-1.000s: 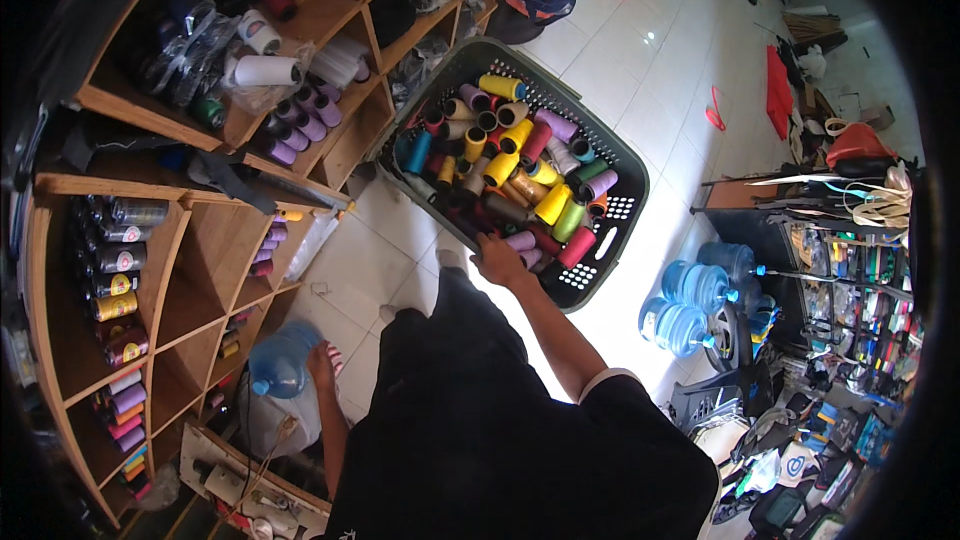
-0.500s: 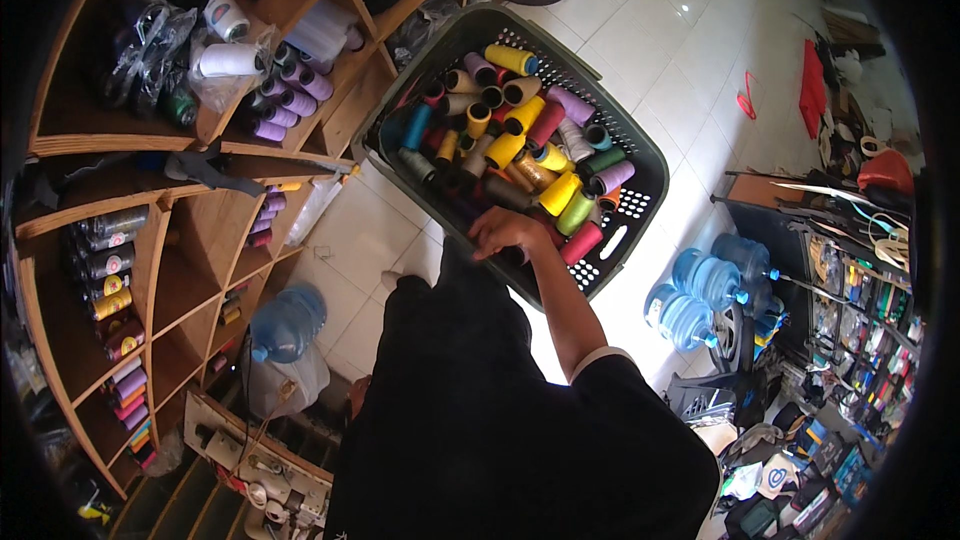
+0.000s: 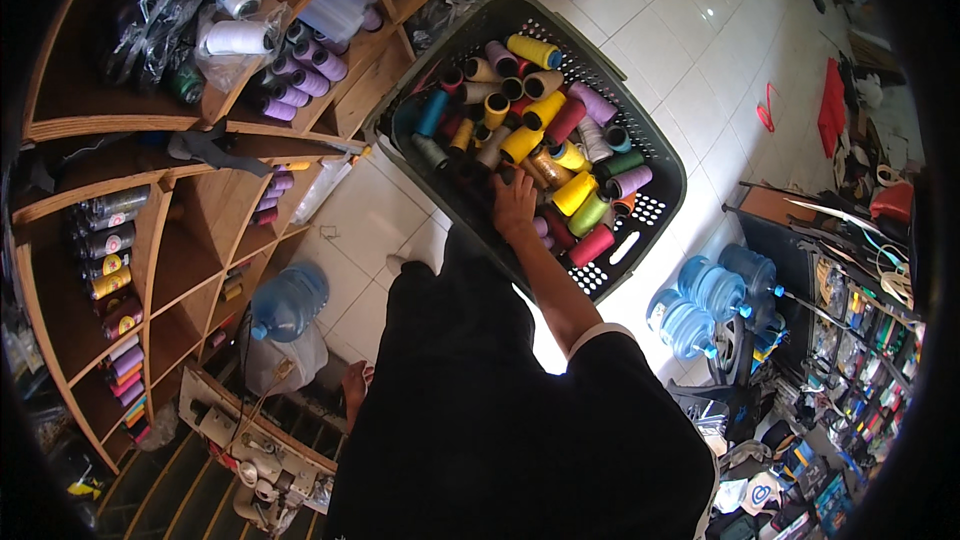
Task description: The person picks up various colored thread spools from a plastic basket on the floor and places them onto a wooden shelf. The person handles the spools one by one, moving them from the basket to the shelf.
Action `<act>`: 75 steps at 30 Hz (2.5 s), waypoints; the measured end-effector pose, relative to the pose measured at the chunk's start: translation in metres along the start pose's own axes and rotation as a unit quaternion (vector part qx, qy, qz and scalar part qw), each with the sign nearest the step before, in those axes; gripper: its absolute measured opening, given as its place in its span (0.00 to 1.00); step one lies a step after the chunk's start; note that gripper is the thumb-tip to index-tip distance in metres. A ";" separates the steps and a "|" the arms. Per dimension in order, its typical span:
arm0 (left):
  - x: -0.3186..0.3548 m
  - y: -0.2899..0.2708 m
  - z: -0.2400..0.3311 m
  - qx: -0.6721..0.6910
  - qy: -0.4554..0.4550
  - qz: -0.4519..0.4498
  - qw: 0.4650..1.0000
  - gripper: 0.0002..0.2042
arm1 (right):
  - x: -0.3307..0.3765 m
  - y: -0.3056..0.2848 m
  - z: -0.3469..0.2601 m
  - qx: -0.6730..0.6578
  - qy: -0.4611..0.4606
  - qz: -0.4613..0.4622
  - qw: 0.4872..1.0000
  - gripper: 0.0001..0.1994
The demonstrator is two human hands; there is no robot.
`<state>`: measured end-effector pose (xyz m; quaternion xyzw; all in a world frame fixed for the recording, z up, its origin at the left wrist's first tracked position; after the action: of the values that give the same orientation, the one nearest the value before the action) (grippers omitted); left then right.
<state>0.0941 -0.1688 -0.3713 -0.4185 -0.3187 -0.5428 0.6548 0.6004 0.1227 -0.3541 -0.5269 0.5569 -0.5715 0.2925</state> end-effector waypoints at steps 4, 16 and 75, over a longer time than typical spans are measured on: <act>-0.002 0.018 0.019 -0.309 0.195 0.021 0.931 0.11 | -0.001 0.019 0.024 0.000 -0.027 0.044 0.999 0.22; 0.040 0.051 0.072 0.047 -0.017 0.034 0.998 0.10 | -0.011 0.022 0.035 -0.009 -0.104 -0.014 0.994 0.32; 0.212 0.190 0.427 0.310 0.434 -0.249 0.809 0.22 | 0.109 -0.283 -0.125 -0.722 -0.155 -0.031 0.674 0.09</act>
<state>0.3393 0.1304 -0.0343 0.1795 -0.2461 -0.6845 0.6623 0.5263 0.1226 -0.0349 -0.6721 0.7260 0.0898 -0.1142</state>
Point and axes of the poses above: each hand's wrist, its own x-axis away from the middle knuckle, its own y-axis out of the palm, z = x × y, the point moved 2 cm from there along -x, towards the middle knuckle
